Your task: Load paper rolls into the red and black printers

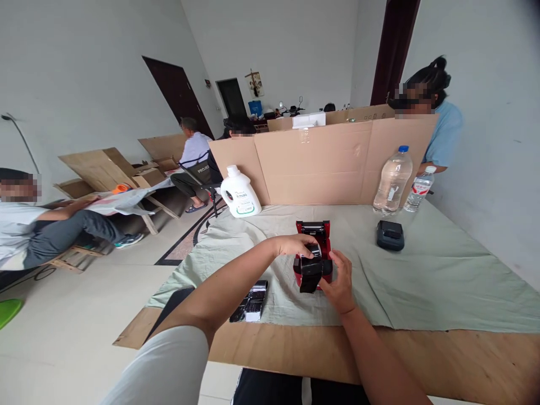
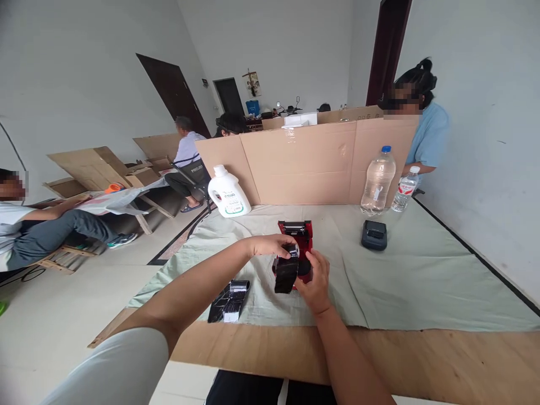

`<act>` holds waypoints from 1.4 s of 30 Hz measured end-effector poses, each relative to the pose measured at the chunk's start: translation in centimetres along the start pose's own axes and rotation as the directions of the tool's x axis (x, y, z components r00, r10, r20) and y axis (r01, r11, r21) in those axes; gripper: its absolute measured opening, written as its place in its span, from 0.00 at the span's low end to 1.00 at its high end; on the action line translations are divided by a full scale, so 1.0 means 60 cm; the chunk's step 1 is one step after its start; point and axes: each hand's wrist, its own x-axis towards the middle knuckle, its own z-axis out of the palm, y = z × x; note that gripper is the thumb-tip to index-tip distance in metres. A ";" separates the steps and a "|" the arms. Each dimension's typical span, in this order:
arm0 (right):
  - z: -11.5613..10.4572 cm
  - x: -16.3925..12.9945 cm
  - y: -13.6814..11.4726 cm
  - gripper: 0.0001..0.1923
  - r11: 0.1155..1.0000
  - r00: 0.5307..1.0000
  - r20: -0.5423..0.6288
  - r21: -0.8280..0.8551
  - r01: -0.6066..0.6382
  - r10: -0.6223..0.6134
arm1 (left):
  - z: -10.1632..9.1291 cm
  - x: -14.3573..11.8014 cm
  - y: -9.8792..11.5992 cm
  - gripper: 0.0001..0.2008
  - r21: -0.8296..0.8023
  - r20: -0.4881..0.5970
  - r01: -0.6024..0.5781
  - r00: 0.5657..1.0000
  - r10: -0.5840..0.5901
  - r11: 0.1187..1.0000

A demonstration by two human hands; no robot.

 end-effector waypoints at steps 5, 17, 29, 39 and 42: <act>-0.011 0.005 -0.008 0.11 0.993 0.992 0.066 -0.031 0.110 -0.107 | 0.011 0.041 -0.024 0.19 0.428 -0.193 0.147 0.979 -0.068 0.892; -0.004 0.001 -0.004 0.13 0.988 0.984 0.116 -0.055 0.143 -0.136 | 0.039 0.089 -0.029 0.19 0.791 -0.219 0.252 0.967 -0.127 0.557; -0.003 0.000 -0.006 0.10 0.984 0.976 0.185 -0.112 0.141 -0.119 | 0.041 0.101 -0.035 0.18 0.768 -0.259 0.303 0.953 -0.159 0.564; -0.001 -0.003 -0.004 0.11 0.974 0.967 0.212 -0.145 0.175 -0.142 | 0.047 0.100 -0.041 0.15 0.784 -0.284 0.284 0.955 -0.089 0.551; 0.000 -0.004 -0.001 0.10 0.974 0.967 0.205 -0.139 0.179 -0.149 | 0.045 0.096 -0.041 0.17 0.780 -0.271 0.271 0.959 -0.085 0.564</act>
